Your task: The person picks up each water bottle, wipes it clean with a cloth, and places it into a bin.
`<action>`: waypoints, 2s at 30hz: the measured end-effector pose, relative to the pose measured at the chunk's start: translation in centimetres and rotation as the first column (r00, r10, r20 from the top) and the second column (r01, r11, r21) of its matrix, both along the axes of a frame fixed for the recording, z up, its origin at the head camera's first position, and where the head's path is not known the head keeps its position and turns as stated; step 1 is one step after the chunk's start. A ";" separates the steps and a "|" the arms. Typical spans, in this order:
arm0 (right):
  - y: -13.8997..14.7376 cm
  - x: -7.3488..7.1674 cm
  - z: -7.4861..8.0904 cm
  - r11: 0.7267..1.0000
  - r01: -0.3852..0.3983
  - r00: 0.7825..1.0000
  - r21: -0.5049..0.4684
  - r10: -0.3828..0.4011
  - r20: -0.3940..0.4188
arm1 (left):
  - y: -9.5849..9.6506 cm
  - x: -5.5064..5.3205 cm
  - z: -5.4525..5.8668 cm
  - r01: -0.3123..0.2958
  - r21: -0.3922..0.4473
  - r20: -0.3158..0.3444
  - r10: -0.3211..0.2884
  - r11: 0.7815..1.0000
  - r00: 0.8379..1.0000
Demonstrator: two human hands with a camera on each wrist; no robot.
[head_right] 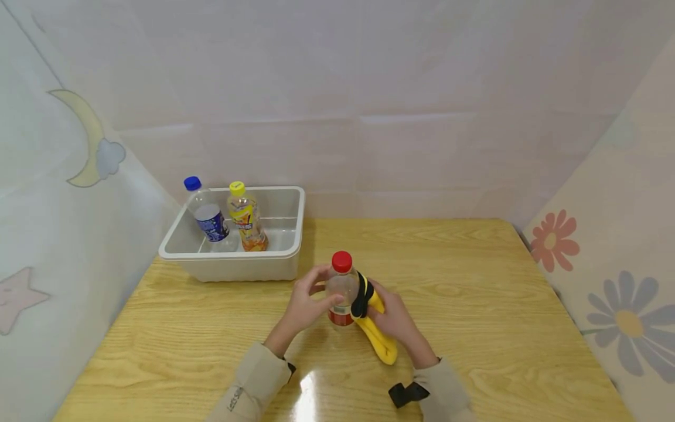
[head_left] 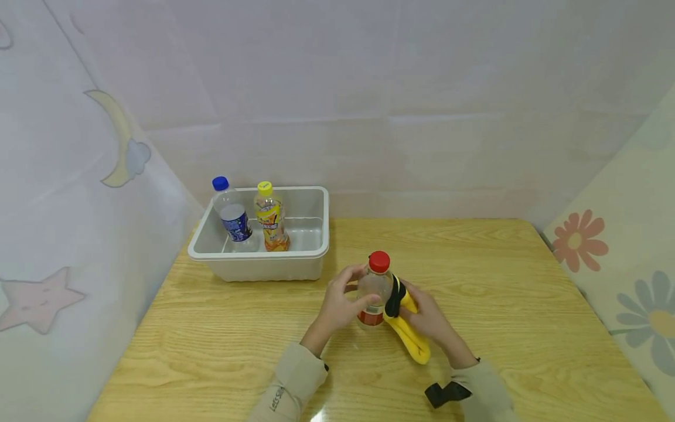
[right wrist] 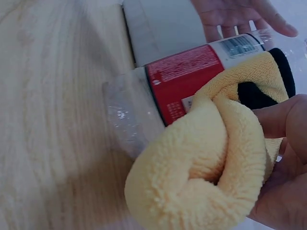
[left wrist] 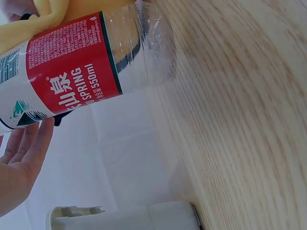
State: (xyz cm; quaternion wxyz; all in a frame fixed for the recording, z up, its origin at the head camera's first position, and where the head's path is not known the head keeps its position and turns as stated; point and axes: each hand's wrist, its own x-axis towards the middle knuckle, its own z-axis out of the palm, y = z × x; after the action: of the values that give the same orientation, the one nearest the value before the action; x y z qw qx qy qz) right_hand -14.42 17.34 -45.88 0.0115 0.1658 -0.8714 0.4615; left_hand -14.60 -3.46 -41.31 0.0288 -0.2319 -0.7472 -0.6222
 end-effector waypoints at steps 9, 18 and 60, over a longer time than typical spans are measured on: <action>-0.3 0.2 -1.6 1.000 0.012 1.000 0.008 -0.012 -0.002 | 0.0 0.1 0.0 0.004 0.009 0.028 -0.004 1.000 1.000; -0.4 0.3 -2.4 0.989 0.035 0.998 0.146 -0.028 -0.051 | 0.0 0.2 0.0 -0.004 0.001 0.053 0.004 1.000 0.999; -0.4 0.7 -2.7 0.987 0.034 0.999 0.157 -0.029 -0.037 | -1.5 -0.2 0.2 -0.018 0.025 -0.068 0.020 1.000 0.998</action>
State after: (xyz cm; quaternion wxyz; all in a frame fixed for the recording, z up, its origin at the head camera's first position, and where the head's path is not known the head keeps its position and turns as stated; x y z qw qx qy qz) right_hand -13.77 16.95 -48.57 0.0206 0.1602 -0.9074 0.3879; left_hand -14.79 -4.92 -41.14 0.0629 -0.2453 -0.7404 -0.6226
